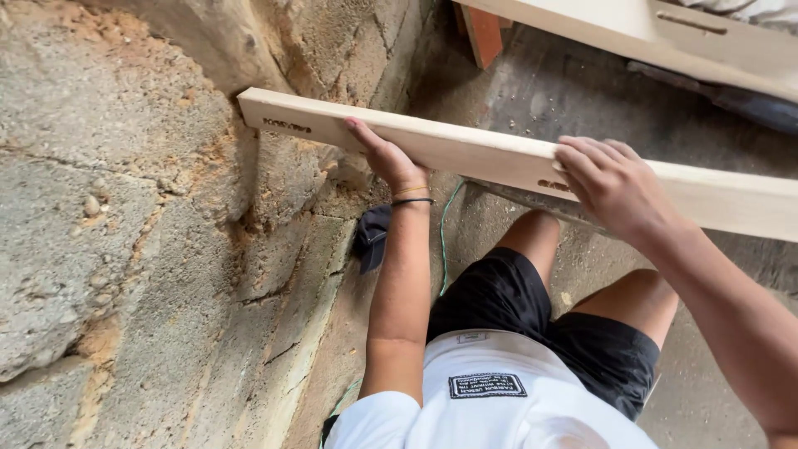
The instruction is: The person uses a chisel to carve a groove along the length of a wooden plank resting on a stone ledge. After carving, the person wipes the plank with a cloth to remove wood shavings.
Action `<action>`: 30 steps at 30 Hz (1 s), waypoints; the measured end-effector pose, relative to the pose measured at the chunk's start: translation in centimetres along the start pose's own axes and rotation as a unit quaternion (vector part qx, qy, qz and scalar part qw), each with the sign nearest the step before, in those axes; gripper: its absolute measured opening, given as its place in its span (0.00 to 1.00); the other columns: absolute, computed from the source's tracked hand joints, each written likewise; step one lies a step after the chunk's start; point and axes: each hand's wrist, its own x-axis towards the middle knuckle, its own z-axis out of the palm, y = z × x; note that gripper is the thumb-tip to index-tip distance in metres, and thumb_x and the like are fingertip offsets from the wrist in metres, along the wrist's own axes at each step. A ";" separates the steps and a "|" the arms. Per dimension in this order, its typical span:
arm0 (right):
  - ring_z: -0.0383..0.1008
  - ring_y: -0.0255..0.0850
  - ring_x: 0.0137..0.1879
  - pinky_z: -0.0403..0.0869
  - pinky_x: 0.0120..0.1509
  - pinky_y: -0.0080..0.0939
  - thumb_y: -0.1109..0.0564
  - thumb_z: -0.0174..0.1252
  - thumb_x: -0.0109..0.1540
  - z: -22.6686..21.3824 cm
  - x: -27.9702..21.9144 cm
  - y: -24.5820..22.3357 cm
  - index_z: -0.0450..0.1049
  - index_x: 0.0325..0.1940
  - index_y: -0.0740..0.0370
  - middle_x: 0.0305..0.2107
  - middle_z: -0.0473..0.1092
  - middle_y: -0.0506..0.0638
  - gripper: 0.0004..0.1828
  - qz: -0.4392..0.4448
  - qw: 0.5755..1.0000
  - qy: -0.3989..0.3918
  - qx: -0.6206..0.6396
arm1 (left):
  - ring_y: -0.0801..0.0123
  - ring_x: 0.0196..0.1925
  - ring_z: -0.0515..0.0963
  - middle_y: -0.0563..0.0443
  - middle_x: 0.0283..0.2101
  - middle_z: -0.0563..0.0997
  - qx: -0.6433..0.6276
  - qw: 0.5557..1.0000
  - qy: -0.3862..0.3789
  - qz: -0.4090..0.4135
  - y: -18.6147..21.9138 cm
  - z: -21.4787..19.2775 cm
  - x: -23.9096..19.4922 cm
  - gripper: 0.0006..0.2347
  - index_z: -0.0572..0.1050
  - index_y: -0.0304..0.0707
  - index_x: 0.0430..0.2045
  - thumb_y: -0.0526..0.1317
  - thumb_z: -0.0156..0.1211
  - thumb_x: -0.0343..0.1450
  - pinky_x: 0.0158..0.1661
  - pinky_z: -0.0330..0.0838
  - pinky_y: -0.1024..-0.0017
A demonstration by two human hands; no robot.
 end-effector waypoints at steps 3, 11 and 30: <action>0.62 0.50 0.59 0.59 0.60 0.42 0.65 0.49 0.58 -0.8 -3.5 1.0 0.63 0.53 0.71 0.52 0.62 0.63 0.19 -0.005 0.998 0.003 -0.069 | 0.63 0.45 0.69 0.46 0.45 0.68 -0.037 0.999 -0.014 -0.012 -0.3 -0.1 0.3 0.32 0.61 0.38 0.46 0.59 0.42 0.52 0.44 0.65 0.69; 0.58 0.51 0.58 0.53 0.62 0.46 0.65 0.42 0.50 4.4 3.8 -4.6 0.64 0.48 0.67 0.49 0.61 0.62 0.21 -0.019 0.983 0.003 -0.184 | 0.57 0.49 0.62 0.34 0.48 0.61 0.005 0.999 -0.008 0.044 -1.1 0.2 0.1 0.36 0.57 0.29 0.49 0.62 0.49 0.56 0.49 0.55 0.59; 0.53 0.53 0.60 0.49 0.64 0.48 0.62 0.45 0.54 10.2 9.4 -8.6 0.63 0.50 0.68 0.50 0.58 0.64 0.20 0.007 0.991 0.125 -0.041 | 0.64 0.42 0.65 0.42 0.40 0.66 0.025 0.993 -0.042 0.109 -1.5 -0.1 -1.2 0.27 0.66 0.29 0.38 0.58 0.42 0.62 0.45 0.59 0.72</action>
